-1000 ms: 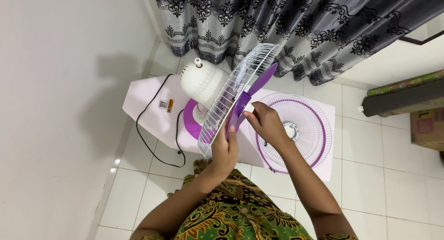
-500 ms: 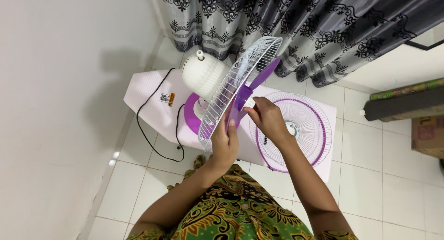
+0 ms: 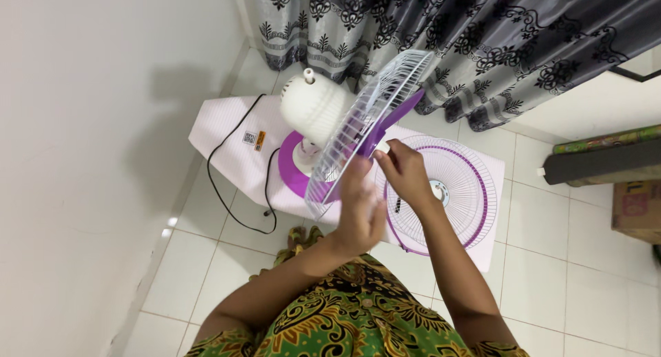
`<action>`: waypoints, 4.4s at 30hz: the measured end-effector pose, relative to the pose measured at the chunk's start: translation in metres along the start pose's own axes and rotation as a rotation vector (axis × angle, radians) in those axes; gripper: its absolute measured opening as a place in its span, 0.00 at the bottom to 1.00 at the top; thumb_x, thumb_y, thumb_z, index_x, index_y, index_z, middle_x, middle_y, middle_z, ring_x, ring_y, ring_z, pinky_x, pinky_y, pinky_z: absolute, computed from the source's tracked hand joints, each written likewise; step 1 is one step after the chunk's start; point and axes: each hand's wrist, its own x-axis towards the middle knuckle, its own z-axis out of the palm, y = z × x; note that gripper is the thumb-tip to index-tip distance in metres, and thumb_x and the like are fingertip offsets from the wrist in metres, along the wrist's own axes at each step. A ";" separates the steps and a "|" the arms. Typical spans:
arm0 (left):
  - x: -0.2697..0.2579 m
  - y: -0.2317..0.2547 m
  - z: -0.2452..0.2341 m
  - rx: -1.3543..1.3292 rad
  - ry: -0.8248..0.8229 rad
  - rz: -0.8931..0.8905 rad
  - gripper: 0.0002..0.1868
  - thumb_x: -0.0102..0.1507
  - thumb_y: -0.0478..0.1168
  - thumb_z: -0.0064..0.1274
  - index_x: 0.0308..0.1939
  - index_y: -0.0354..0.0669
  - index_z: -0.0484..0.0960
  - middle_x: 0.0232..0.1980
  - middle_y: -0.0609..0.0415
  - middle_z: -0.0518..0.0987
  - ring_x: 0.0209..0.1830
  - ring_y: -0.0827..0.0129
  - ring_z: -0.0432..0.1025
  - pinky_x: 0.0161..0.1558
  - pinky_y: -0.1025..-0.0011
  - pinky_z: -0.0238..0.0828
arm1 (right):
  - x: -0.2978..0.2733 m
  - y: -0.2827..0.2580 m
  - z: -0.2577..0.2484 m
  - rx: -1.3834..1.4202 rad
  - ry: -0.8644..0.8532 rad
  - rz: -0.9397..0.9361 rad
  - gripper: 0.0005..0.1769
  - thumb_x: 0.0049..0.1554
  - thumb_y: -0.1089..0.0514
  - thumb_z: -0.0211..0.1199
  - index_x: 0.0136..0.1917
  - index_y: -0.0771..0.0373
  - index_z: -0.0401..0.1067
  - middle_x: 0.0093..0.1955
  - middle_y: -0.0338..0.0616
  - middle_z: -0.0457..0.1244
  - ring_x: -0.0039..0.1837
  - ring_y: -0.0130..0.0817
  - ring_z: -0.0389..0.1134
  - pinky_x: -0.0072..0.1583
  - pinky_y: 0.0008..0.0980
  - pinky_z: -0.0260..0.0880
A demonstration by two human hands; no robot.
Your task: The person assembles a small electric fan by hand. They attach the front grille to the motor housing, insert the purple fan blade, secure it with a white plastic nut, and then place the rear grille over the assembly.
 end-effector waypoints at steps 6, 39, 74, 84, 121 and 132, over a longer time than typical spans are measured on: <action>0.018 0.020 -0.020 -0.120 -0.284 0.442 0.28 0.74 0.28 0.54 0.74 0.58 0.65 0.81 0.54 0.58 0.86 0.59 0.49 0.86 0.50 0.41 | 0.003 0.002 -0.001 0.087 -0.029 0.092 0.17 0.63 0.50 0.61 0.44 0.68 0.68 0.29 0.45 0.62 0.31 0.32 0.60 0.35 0.35 0.61; 0.132 -0.001 -0.063 -0.121 -0.394 -0.153 0.29 0.66 0.34 0.53 0.72 0.53 0.73 0.87 0.49 0.46 0.88 0.50 0.42 0.88 0.50 0.45 | 0.019 0.036 0.005 0.600 -0.033 0.112 0.11 0.64 0.61 0.61 0.57 0.68 0.69 0.43 0.38 0.65 0.41 0.21 0.65 0.43 0.24 0.68; 0.235 -0.001 -0.035 0.364 -1.029 0.740 0.04 0.50 0.35 0.59 0.21 0.47 0.81 0.27 0.51 0.80 0.33 0.59 0.77 0.37 0.64 0.72 | 0.020 0.061 0.026 0.451 0.012 0.142 0.08 0.60 0.63 0.56 0.40 0.66 0.71 0.32 0.42 0.66 0.36 0.26 0.67 0.38 0.30 0.65; 0.226 -0.005 -0.042 0.254 -0.944 0.712 0.04 0.49 0.34 0.57 0.20 0.45 0.79 0.26 0.50 0.77 0.33 0.58 0.76 0.33 0.64 0.73 | 0.011 0.066 0.030 0.252 0.105 -0.006 0.08 0.57 0.63 0.61 0.49 0.68 0.73 0.44 0.50 0.71 0.48 0.40 0.75 0.48 0.36 0.73; -0.062 -0.053 0.101 -0.349 -0.610 -0.641 0.26 0.63 0.34 0.54 0.66 0.43 0.68 0.63 0.47 0.73 0.62 0.57 0.72 0.64 0.61 0.69 | -0.086 0.124 -0.039 0.273 0.494 0.269 0.14 0.67 0.61 0.58 0.66 0.64 0.71 0.62 0.46 0.69 0.64 0.34 0.70 0.60 0.31 0.70; -0.215 -0.186 0.152 -0.009 -0.726 -0.985 0.41 0.59 0.31 0.57 0.74 0.43 0.57 0.77 0.29 0.46 0.77 0.37 0.45 0.72 0.50 0.48 | -0.186 0.190 0.038 -0.423 -0.664 0.549 0.58 0.52 0.41 0.73 0.85 0.42 0.42 0.85 0.42 0.33 0.84 0.47 0.31 0.78 0.60 0.30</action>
